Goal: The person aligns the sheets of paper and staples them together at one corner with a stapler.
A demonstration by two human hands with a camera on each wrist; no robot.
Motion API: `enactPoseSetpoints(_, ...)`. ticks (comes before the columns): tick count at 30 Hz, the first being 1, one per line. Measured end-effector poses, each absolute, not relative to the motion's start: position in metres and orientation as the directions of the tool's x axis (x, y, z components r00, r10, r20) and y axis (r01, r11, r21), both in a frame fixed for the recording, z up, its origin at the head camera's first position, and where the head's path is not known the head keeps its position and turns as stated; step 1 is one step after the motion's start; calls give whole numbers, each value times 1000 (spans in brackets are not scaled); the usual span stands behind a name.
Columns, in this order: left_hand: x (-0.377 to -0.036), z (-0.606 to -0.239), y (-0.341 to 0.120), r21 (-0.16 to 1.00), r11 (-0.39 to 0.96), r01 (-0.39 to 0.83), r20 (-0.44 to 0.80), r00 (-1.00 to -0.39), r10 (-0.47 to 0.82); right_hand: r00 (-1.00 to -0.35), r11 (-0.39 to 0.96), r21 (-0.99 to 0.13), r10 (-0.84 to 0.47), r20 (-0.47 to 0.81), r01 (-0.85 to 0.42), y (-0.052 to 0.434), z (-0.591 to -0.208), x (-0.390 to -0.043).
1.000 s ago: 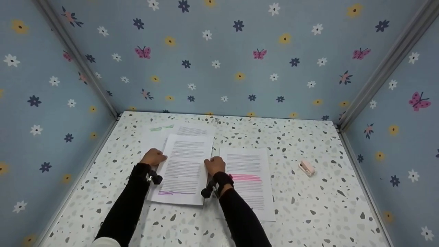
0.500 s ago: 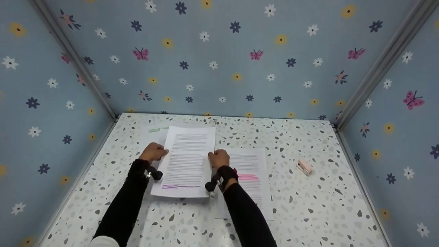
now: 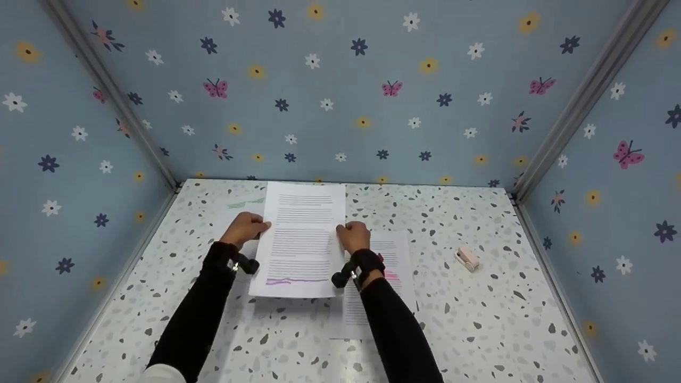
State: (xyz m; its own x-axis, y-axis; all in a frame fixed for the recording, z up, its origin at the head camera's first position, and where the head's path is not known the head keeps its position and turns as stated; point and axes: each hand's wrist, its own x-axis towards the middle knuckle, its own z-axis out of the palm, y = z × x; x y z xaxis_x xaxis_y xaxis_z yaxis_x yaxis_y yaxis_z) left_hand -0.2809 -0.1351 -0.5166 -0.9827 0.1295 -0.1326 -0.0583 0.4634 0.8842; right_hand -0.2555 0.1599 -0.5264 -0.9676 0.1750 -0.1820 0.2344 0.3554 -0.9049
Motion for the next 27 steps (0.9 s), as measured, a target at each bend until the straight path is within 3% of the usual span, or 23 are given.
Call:
enactPoseSetpoints(14, -276, -497, -83, 960, 281, -24, -85, -975, 208, -973, 394, -897, 189, -134, 200, 221, -508, -247)
enactPoseSetpoints(27, -272, -492, -37, 973, 229, -32, -92, -962, 255, -958, 421, -876, 252, -137, 235, 266, -498, -235)
